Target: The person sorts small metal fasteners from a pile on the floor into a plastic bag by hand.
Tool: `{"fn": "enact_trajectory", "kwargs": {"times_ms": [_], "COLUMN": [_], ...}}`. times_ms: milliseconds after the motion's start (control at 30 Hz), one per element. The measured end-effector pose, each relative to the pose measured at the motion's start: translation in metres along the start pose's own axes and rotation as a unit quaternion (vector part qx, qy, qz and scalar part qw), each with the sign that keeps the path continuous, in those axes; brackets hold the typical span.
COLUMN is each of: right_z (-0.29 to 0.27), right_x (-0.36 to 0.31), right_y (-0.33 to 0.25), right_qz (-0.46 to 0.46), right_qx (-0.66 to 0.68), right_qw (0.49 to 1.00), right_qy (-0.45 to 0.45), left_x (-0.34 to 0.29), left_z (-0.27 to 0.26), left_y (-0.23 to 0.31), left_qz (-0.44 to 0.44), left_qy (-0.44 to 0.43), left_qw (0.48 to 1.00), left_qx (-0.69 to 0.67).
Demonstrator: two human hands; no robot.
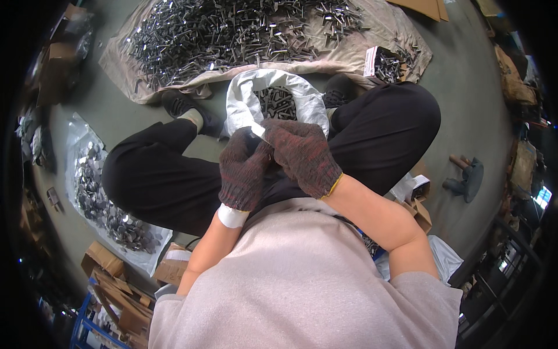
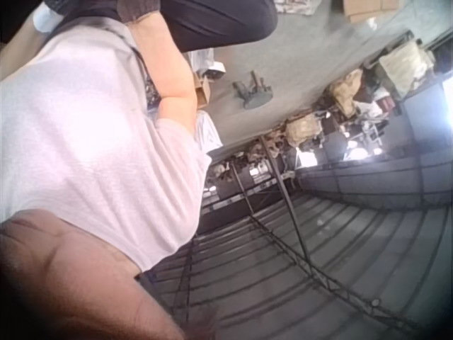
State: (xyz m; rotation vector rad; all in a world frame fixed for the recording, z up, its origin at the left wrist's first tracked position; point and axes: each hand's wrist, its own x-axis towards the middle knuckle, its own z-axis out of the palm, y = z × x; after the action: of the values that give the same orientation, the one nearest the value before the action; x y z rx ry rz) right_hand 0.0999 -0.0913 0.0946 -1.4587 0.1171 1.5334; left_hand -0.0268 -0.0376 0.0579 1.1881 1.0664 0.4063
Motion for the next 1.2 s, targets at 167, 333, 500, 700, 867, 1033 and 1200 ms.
{"fn": "enact_trajectory", "kwargs": {"times_ms": [167, 333, 500, 700, 867, 1033, 1200], "right_z": [-0.004, -0.004, 0.000, 0.003, 0.004, -0.008, -0.014], "right_x": [0.003, 0.006, 0.005, 0.006, 0.009, 0.015, 0.017], "right_y": [0.002, -0.006, -0.009, -0.003, -0.001, -0.004, -0.005], "right_qz": [0.012, -0.041, 0.005, -0.030, -0.061, -0.090, -0.079], "right_qx": [0.017, -0.157, -0.087, -0.073, -0.067, -0.176, -0.139], "right_qw": [1.000, 0.987, 0.996, 0.996, 0.995, 0.980, 0.986], "right_qy": [-0.021, 0.016, 0.024, 0.031, 0.031, 0.008, -0.042], "left_x": [0.003, 0.006, 0.006, 0.005, 0.007, 0.013, 0.016], "left_z": [0.000, -0.014, -0.011, 0.003, -0.001, -0.017, -0.027], "left_y": [-0.008, -0.004, -0.011, -0.014, -0.009, -0.006, 0.004], "left_qz": [0.046, -0.136, -0.134, 0.010, -0.003, -0.125, -0.233], "left_qy": [0.005, -0.096, -0.086, -0.008, -0.023, -0.104, -0.146], "left_qw": [0.999, 0.977, 0.972, 0.997, 0.998, 0.974, 0.913], "left_qx": [0.008, -0.133, -0.171, -0.073, -0.052, -0.154, -0.303]}}
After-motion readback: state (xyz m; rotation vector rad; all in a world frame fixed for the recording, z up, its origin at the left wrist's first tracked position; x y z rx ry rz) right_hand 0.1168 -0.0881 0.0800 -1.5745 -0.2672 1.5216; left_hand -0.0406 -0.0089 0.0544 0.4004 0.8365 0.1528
